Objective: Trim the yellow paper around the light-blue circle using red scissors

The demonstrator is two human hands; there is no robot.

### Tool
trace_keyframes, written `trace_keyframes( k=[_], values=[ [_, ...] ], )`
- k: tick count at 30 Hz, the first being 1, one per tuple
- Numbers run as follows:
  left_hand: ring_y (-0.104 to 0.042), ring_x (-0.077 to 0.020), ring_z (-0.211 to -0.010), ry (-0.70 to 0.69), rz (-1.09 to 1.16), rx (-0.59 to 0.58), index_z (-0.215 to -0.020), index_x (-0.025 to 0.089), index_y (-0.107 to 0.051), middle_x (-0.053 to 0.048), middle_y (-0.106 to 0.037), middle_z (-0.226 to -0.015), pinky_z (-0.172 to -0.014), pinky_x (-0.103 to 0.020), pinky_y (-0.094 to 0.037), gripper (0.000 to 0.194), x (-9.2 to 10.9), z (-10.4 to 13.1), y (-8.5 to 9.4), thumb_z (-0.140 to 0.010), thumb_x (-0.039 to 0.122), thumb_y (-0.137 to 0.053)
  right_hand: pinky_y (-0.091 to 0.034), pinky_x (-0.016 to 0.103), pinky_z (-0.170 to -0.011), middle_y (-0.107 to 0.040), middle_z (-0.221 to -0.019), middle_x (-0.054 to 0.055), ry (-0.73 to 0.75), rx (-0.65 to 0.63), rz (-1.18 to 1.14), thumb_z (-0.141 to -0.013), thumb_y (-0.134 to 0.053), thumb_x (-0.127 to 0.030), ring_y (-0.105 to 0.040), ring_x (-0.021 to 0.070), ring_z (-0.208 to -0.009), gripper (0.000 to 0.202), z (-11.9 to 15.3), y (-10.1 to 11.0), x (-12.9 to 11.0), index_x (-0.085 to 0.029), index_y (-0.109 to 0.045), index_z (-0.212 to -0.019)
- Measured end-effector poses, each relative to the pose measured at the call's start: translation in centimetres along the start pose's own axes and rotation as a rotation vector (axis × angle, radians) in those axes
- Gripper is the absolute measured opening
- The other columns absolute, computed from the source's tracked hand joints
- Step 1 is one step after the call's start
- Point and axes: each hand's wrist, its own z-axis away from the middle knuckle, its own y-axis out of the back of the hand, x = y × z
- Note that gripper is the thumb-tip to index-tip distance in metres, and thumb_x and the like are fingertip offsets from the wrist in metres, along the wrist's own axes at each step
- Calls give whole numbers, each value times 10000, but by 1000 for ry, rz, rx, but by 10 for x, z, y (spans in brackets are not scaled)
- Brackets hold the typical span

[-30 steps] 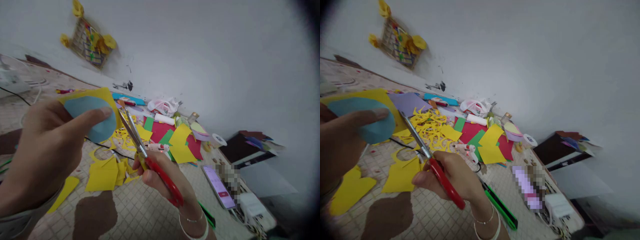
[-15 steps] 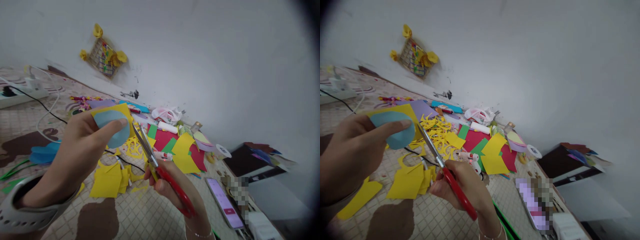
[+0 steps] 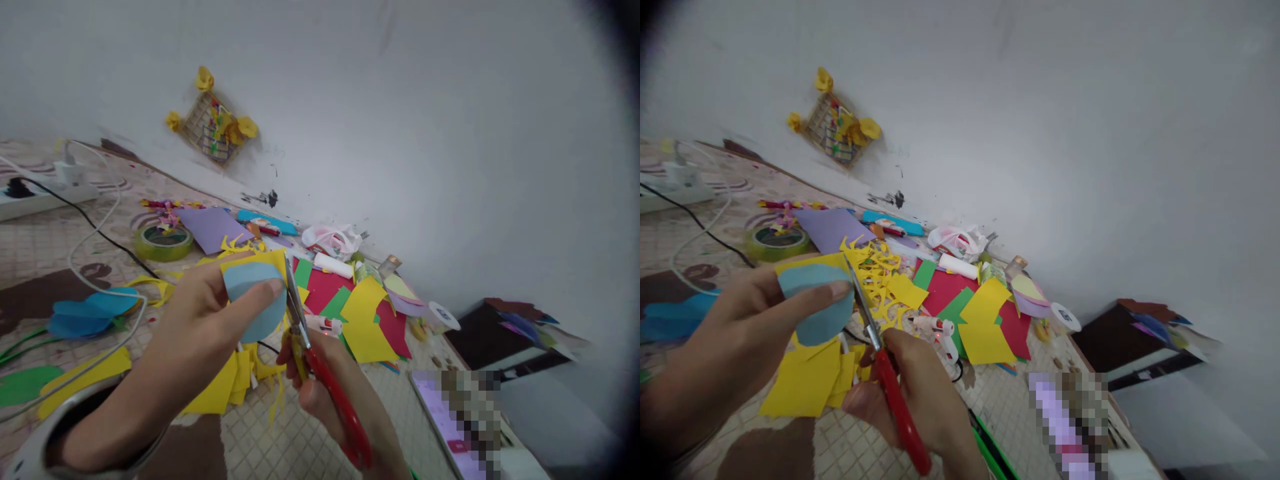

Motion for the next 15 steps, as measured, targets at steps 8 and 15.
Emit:
trace_keyframes(
  k=[8, 15],
  values=[
    [-639, -129, -420, 5, 155, -115, -625, 236, -741, 57, -702, -502, -408, -183, -536, 170, 2, 2, -7, -792, 256, -768, -446, 283, -553, -670, -781, 54, 135, 49, 46, -919, -515, -847, -593, 198, -647, 642, 5, -2, -1, -221, -640, -990],
    [-638, -123, -443, 57, 159, -190, -624, 228, -719, 50, -706, -523, -421, -166, -504, 170, -2, 1, -4, -789, 246, -754, -443, 283, -548, -628, -718, 28, 36, 42, 44, -836, -518, -933, -557, 190, -623, 743, 7, 0, -3, -216, -658, -969]
  ],
)
